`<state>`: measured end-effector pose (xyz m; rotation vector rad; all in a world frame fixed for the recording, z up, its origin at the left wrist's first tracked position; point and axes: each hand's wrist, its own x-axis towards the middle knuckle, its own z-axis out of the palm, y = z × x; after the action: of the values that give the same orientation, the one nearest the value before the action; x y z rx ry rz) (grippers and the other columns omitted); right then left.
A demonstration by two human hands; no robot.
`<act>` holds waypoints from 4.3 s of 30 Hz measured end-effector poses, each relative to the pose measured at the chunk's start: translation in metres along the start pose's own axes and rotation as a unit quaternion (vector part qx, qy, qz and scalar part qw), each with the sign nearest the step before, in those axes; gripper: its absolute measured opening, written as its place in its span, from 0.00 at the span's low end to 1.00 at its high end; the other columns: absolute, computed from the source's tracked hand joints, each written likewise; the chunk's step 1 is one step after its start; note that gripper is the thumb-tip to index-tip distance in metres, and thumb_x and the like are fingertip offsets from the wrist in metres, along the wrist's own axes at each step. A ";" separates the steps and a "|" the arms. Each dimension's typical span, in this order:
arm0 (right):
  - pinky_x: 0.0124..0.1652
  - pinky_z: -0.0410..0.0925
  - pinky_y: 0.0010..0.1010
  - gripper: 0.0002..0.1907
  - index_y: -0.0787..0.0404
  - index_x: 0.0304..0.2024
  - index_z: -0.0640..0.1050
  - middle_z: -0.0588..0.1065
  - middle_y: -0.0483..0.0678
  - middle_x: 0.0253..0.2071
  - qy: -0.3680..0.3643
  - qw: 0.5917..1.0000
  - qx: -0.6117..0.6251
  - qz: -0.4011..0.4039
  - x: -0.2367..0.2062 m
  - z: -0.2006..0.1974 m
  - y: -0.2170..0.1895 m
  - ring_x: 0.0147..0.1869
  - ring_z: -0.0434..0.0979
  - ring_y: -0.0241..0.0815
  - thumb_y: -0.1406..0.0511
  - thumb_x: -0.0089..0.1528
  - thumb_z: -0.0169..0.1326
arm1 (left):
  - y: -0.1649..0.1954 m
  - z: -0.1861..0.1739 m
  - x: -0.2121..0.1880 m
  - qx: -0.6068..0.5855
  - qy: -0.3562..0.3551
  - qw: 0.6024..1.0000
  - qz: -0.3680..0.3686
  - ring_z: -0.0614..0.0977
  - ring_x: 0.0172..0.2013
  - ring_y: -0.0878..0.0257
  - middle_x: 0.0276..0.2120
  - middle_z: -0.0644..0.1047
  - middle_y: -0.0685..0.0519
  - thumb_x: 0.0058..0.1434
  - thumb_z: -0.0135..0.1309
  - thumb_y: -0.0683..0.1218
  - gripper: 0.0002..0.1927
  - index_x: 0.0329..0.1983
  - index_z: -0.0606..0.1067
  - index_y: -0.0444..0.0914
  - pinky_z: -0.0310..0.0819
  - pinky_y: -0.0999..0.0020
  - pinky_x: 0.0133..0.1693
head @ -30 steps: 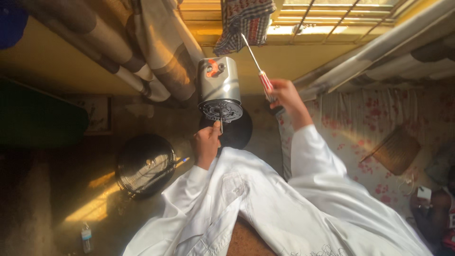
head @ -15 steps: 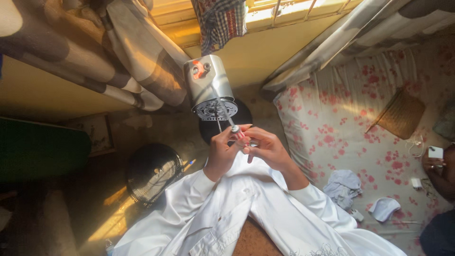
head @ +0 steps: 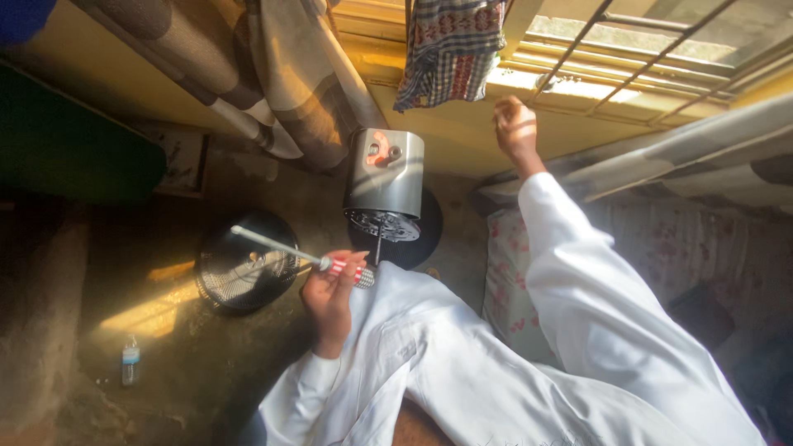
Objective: The person sits on the floor servicing a blender motor base. They wipe the detached base plate with a cloth, set it aside, and use a screwdriver to unscrew and work on the underside of the blender motor housing, handling small screws by hand.
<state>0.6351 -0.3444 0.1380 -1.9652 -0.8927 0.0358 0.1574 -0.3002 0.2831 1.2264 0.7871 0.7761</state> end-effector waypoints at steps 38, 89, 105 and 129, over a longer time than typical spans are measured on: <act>0.22 0.56 0.26 0.08 0.54 0.38 0.69 0.68 0.42 0.26 -0.099 0.773 0.579 0.239 0.008 -0.021 -0.074 0.23 0.65 0.35 0.68 0.70 0.55 | -0.027 0.009 -0.039 -0.061 0.083 0.995 0.004 0.79 0.30 0.64 0.29 0.77 0.49 0.58 0.53 0.34 0.02 0.34 0.74 0.29 0.76 0.70 0.37; 0.29 0.65 0.19 0.08 0.63 0.39 0.71 0.75 0.42 0.31 -0.222 0.866 0.419 0.156 -0.259 0.035 -0.342 0.32 0.73 0.25 0.71 0.64 0.59 | 0.023 -0.072 0.005 -0.232 -0.182 0.926 -0.237 0.80 0.24 0.58 0.27 0.78 0.47 0.63 0.57 0.43 0.08 0.35 0.78 0.31 0.76 0.64 0.27; 0.44 0.72 0.22 0.24 0.62 0.55 0.67 0.73 0.43 0.45 -0.279 0.876 0.384 0.082 -0.284 0.047 -0.358 0.47 0.76 0.28 0.71 0.61 0.63 | 0.020 -0.061 0.011 -0.176 -0.064 0.981 -0.054 0.79 0.27 0.66 0.26 0.79 0.49 0.61 0.54 0.42 0.07 0.36 0.77 0.31 0.75 0.71 0.34; 0.25 0.61 0.21 0.13 0.61 0.44 0.72 0.68 0.40 0.30 -0.329 0.799 0.431 0.260 -0.321 0.008 -0.311 0.27 0.67 0.27 0.61 0.65 0.59 | 0.059 -0.065 0.056 -0.347 -0.081 0.932 -0.063 0.85 0.33 0.55 0.39 0.83 0.41 0.71 0.54 0.46 0.09 0.41 0.76 0.34 0.81 0.60 0.37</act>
<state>0.2190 -0.4404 0.2699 -1.2247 -0.5374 1.2884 0.1260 -0.2100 0.3253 0.5835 0.3884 0.7459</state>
